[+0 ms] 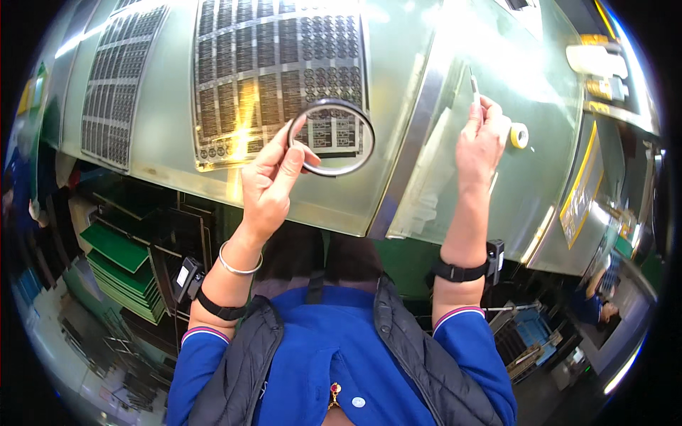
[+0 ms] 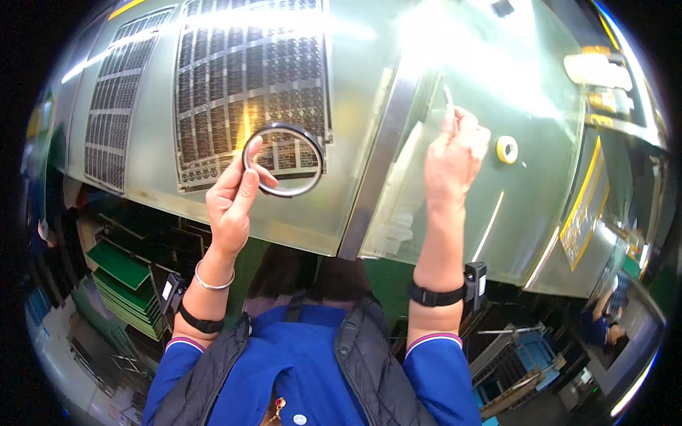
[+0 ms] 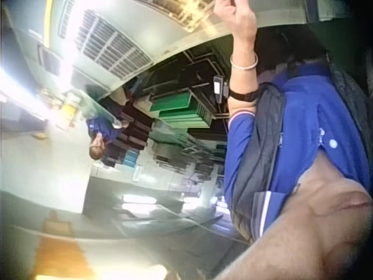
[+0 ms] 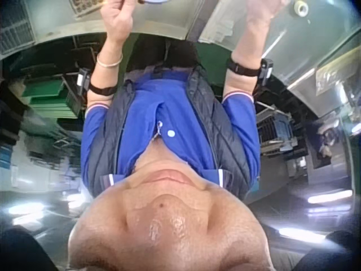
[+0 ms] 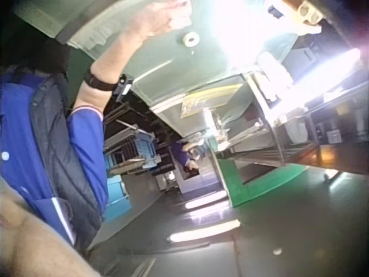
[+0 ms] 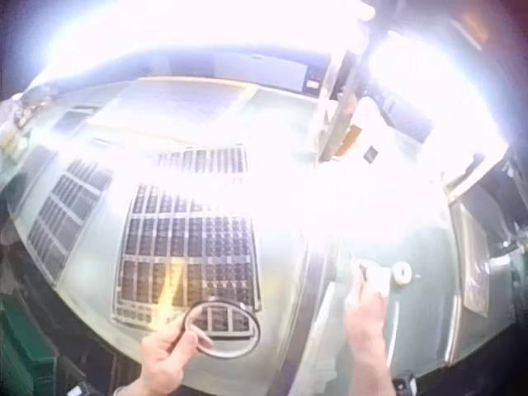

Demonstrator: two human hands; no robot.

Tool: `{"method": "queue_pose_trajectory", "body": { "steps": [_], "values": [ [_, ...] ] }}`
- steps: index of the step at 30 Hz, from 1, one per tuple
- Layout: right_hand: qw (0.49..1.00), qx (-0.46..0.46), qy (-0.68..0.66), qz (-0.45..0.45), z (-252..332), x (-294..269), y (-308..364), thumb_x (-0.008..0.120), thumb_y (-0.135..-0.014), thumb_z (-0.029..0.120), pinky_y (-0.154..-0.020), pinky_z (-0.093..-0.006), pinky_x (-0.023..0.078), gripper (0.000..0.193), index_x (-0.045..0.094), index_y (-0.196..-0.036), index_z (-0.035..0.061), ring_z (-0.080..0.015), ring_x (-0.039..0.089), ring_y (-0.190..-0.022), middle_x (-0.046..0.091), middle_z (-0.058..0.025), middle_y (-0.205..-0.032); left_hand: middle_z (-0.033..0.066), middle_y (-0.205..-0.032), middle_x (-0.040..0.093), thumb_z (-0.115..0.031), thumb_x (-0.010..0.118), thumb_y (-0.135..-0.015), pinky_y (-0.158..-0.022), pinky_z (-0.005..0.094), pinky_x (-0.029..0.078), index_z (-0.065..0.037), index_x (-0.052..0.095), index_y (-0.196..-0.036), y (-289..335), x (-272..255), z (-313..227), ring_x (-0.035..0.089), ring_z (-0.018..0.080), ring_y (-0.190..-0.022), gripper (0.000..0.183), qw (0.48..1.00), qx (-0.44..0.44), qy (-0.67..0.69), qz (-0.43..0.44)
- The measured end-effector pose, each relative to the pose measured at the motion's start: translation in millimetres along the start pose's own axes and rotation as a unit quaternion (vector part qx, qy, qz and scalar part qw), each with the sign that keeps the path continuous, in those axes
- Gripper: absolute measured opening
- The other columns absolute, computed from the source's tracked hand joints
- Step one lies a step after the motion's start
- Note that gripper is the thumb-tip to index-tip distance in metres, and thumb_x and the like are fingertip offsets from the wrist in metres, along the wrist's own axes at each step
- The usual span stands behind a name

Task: Inspecting or taping circuit patterns on panels using a magnifying glass and tape.

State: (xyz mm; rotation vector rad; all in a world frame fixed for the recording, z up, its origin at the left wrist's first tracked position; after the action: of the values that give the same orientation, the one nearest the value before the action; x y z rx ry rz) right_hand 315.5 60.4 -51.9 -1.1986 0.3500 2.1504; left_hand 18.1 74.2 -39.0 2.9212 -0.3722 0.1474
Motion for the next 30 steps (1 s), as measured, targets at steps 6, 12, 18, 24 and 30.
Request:
{"method": "queue_pose_trajectory", "body": {
  "steps": [6, 12, 18, 24, 30],
  "values": [
    [0.952, -0.128, 0.241, -0.136, -6, 7, -11, 0.061, -0.092, 0.022, -0.098, -0.0430, 0.033, 0.032, 0.058, -0.117, 0.0032, -0.0315, 0.049, -0.103, 0.055, -0.0176, -0.107, 0.0077, -0.081, 0.062, -0.007, 0.066, -0.088, -0.071, 0.0275, 0.046, 0.000, 0.058, -0.128, -5, -10, -38, 0.056, 0.0170, -0.073, 0.041, 0.926, 0.152, -0.332, 0.102],
    [0.842, -0.293, -0.217, 0.397, 113, -6, 57, 0.066, -0.087, 0.021, -0.085, -0.0370, 0.044, 0.022, 0.064, -0.103, 0.0052, -0.0258, 0.060, -0.091, 0.066, -0.0071, -0.093, 0.0066, -0.080, 0.064, -0.004, 0.077, -0.069, -0.064, 0.0329, 0.047, -0.001, 0.067, -0.108, -10, -8, -61, 0.056, 0.0213, -0.069, 0.040, 0.865, 0.240, -0.414, 0.154],
    [0.757, 0.040, -0.419, 0.500, 102, 3, 80, 0.057, -0.097, 0.018, -0.084, -0.0374, 0.047, 0.017, 0.059, -0.099, 0.0018, -0.0117, 0.058, -0.078, 0.060, -0.0020, -0.081, 0.0072, -0.099, 0.066, -0.007, 0.078, -0.077, -0.071, 0.0253, 0.049, 0.003, 0.066, -0.106, 7, -37, -49, 0.058, 0.0129, -0.080, 0.034, 0.959, 0.170, -0.181, -0.138],
    [0.710, -0.081, -0.562, 0.416, 96, 17, 97, 0.054, -0.098, 0.016, -0.108, -0.0469, 0.031, 0.013, 0.056, -0.098, 0.0036, -0.0146, 0.059, -0.081, 0.061, -0.0048, -0.079, 0.0066, -0.092, 0.063, -0.001, 0.068, -0.086, -0.062, 0.0197, 0.047, 0.004, 0.065, -0.113, 28, -43, -28, 0.057, 0.0077, -0.074, 0.028, 0.994, -0.028, 0.006, -0.104],
    [0.727, -0.120, -0.550, 0.394, 101, 17, 103, 0.059, -0.095, 0.017, -0.111, -0.0512, 0.024, 0.013, 0.059, -0.092, 0.0044, -0.0166, 0.059, -0.086, 0.063, -0.0044, -0.077, 0.0040, -0.100, 0.061, -0.001, 0.078, -0.076, -0.066, 0.0174, 0.050, -0.004, 0.064, -0.121, 24, -30, -33, 0.058, 0.0051, -0.080, 0.047, 0.993, -0.041, 0.079, -0.075]
  ]
}}
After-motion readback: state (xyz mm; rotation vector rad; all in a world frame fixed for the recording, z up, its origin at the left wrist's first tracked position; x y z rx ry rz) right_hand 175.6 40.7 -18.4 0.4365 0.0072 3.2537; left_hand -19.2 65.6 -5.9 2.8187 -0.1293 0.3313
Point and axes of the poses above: each hand's wrist, its own y-axis away from the middle knuckle, its own x-axis out of the palm, z = x × y, the point moved 1 cm from there along -y, towards the middle knuckle
